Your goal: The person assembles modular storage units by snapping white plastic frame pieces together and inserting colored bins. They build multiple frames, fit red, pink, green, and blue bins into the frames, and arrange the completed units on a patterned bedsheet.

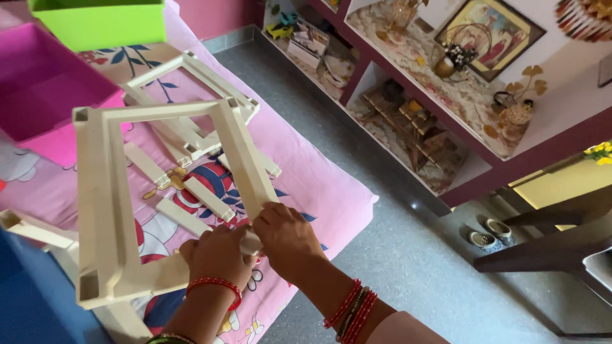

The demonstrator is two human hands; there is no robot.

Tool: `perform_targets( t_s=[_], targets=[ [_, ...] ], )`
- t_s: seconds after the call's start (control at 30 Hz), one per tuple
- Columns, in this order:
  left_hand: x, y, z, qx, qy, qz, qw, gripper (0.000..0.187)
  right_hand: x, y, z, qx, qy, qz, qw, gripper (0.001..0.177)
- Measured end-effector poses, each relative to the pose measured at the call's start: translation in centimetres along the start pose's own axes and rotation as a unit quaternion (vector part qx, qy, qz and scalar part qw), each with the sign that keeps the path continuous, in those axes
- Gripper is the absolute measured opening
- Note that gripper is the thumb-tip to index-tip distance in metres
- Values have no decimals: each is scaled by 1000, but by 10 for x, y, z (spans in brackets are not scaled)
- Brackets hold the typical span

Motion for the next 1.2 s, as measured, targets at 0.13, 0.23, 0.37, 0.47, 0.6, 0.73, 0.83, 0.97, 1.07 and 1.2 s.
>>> perform_targets(
  t_s=[0.13,0.23,0.37,0.47,0.6,0.73,0.83,0.97,1.07,1.2],
  targets=[
    [-17,-31,-1,21,-18,-12,1000,46,-2,-12,-20,-4,12,-9,1000,40],
    [-31,-56,-2,51,-26,-35,998,49,-3,-25,-36,-19,10,10,1000,40],
    [-42,-83,-13,51,26,-36,998,49,-6,-42,-62,-17,30,28,999,38],
    [-48,-97,-24,52,73,-48,995,52,-10,-56,-81,-21,42,48,998,39],
    [-60,-116,-39,27,108,-66,992,57,-10,-72,-107,-22,62,67,996,34],
    [-67,-133,-50,9,134,-28,991,57,-8,-87,-128,-22,78,89,993,32],
    [-74,-143,-54,-1,141,-5,990,59,-8,-99,-139,-20,90,100,991,29],
    [-83,-160,-57,-11,150,12,989,58,-6,-115,-153,-31,100,110,988,30],
    [-90,-171,-60,-2,168,25,985,56,-6,-125,-162,-23,99,144,984,27],
    [-95,-181,-61,18,173,31,984,59,-6,-133,-166,0,112,145,983,25]
  ],
)
Point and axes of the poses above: each hand's wrist, its own x-axis away from the middle knuckle, its own y-axis out of the back of the hand, z = x × y, the point moved 1 cm from there along -x, towards the middle knuckle, and after that the axes turned 7 degrees about -z, right-handed, at the moved point
